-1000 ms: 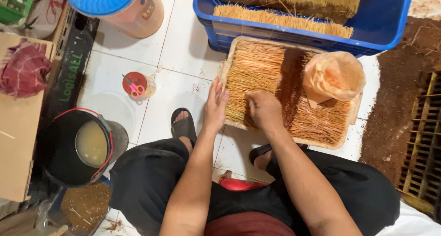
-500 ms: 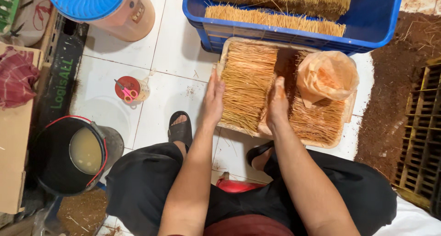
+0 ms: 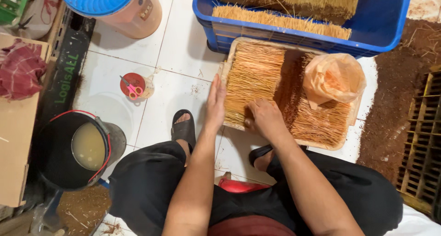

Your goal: The person sits on a low stool and repeatedly arranges thin sticks in a white tray, smoothing and aligning them by hand. They occasionally transfer bundles of sticks into a blue bin nearby.

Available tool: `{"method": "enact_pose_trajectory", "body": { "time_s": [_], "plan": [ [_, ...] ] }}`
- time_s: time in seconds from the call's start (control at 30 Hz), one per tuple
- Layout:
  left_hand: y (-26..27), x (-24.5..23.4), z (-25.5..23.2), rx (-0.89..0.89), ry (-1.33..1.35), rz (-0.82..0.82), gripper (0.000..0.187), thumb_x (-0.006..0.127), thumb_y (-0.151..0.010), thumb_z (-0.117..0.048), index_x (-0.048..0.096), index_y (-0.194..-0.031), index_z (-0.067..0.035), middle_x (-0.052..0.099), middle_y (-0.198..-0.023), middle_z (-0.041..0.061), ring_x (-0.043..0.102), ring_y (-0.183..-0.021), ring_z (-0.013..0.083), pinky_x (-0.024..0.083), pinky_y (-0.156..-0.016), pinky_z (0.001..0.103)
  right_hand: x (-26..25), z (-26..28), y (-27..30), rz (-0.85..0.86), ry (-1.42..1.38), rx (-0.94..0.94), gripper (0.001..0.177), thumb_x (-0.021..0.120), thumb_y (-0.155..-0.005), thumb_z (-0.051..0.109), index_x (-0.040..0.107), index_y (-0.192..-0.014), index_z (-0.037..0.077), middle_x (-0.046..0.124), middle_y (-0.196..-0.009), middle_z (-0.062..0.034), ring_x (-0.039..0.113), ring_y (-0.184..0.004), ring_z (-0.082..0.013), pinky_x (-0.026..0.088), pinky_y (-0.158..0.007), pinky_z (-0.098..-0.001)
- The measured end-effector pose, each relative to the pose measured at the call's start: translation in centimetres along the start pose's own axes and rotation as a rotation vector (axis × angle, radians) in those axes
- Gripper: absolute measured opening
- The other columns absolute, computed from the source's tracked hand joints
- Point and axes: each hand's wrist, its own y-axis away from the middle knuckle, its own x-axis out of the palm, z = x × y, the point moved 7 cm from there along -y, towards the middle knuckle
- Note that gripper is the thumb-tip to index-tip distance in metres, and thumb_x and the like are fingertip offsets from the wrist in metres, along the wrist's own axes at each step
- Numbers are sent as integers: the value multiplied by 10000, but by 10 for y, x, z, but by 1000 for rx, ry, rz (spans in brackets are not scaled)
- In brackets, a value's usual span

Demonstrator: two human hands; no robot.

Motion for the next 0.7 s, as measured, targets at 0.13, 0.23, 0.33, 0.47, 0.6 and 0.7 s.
{"method": "enact_pose_trajectory", "body": {
  "time_s": [0.13,0.23,0.33,0.47,0.6,0.7],
  "plan": [
    [4,0,7,87,42,6,729,374,-1033,-565,223,-1639,-189,339,-1667,158,419,-1490,318,338,-1204,448,1,-12,0,-290,-96,-69,114,710,-891,157,759,-979,103,713,-942,-101,683,-902,-295,573,-858,-418],
    [6,-1,9,134,92,1,724,408,-1049,-573,252,-1639,-184,371,-1650,166,426,-1510,319,353,-1236,471,-1,-12,2,-421,-65,-94,112,676,-931,125,766,-974,74,709,-927,-118,679,-838,-304,578,-756,-410],
    [8,-1,12,55,69,11,771,377,-998,-631,255,-1632,-210,377,-1647,146,410,-1497,328,336,-1213,499,-1,-11,0,-392,-84,-116,97,671,-949,128,755,-970,85,705,-927,-103,684,-869,-297,588,-743,-408],
    [13,8,9,68,-101,26,808,316,-973,-690,250,-1634,-230,322,-1682,146,339,-1515,351,260,-1214,516,-3,-19,-5,-296,-35,25,98,663,-977,116,757,-979,91,693,-883,-104,684,-855,-294,592,-748,-410],
    [13,8,7,92,-44,14,825,332,-978,-700,224,-1643,-224,282,-1687,166,302,-1536,349,275,-1225,506,-17,-4,2,-451,-75,-102,159,658,-918,102,747,-1048,83,715,-968,-99,688,-942,-311,586,-807,-403],
    [11,9,4,113,50,37,821,361,-990,-688,214,-1642,-210,278,-1689,165,306,-1543,326,292,-1226,473,-11,2,-4,-325,-129,-141,88,678,-983,131,741,-1033,97,719,-979,-100,684,-944,-296,583,-838,-415]
  ]
}}
